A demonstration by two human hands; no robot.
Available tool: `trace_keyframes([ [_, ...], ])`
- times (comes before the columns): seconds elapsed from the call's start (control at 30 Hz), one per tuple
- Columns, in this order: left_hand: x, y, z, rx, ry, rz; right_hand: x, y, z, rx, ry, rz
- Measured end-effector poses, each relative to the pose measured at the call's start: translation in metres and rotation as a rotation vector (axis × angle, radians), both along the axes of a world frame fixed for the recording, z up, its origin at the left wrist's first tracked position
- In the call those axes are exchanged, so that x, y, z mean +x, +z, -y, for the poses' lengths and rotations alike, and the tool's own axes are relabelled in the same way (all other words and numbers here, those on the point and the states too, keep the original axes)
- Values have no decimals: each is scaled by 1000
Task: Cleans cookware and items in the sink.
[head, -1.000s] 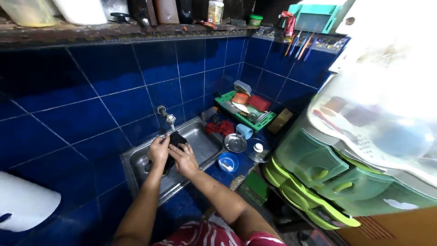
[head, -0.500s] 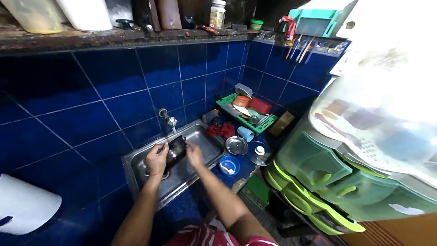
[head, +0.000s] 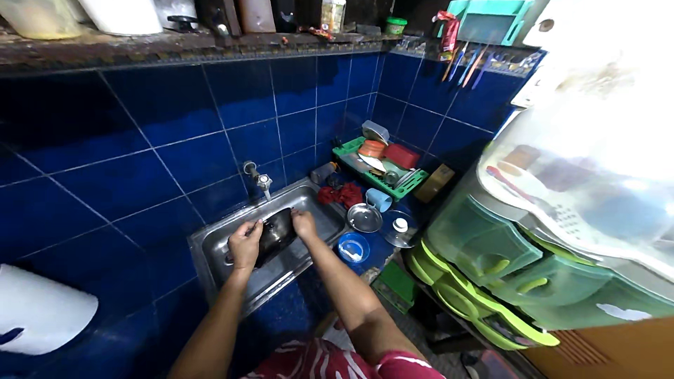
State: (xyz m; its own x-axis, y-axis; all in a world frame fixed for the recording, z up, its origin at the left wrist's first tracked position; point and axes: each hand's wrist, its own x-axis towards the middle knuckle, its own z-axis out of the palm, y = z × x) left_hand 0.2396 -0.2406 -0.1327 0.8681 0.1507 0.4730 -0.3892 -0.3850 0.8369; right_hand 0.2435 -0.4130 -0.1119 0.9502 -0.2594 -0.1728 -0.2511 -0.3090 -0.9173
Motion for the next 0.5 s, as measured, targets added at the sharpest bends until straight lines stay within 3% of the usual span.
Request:
trace_keyframes([
  [0.1, 12, -3, 5, 81, 17, -16, -27, -5, -36, -439, 39, 323],
  [0.13, 14, -4, 4, 113, 17, -9, -33, -13, -41, -488, 49, 403],
  [0.2, 14, 1, 1, 126, 19, 28, -30, -20, -30, -328, 39, 403],
  [0.27, 9, 8, -1, 54, 19, 53, -17, -15, -2, 67, -9, 174],
  [0.33, 7, 11, -2, 1, 36, 53, -7, -15, 11, 232, -49, 54],
  [0.5, 14, 2, 5, 105, 72, -12, -43, -26, -40, -251, 23, 473],
])
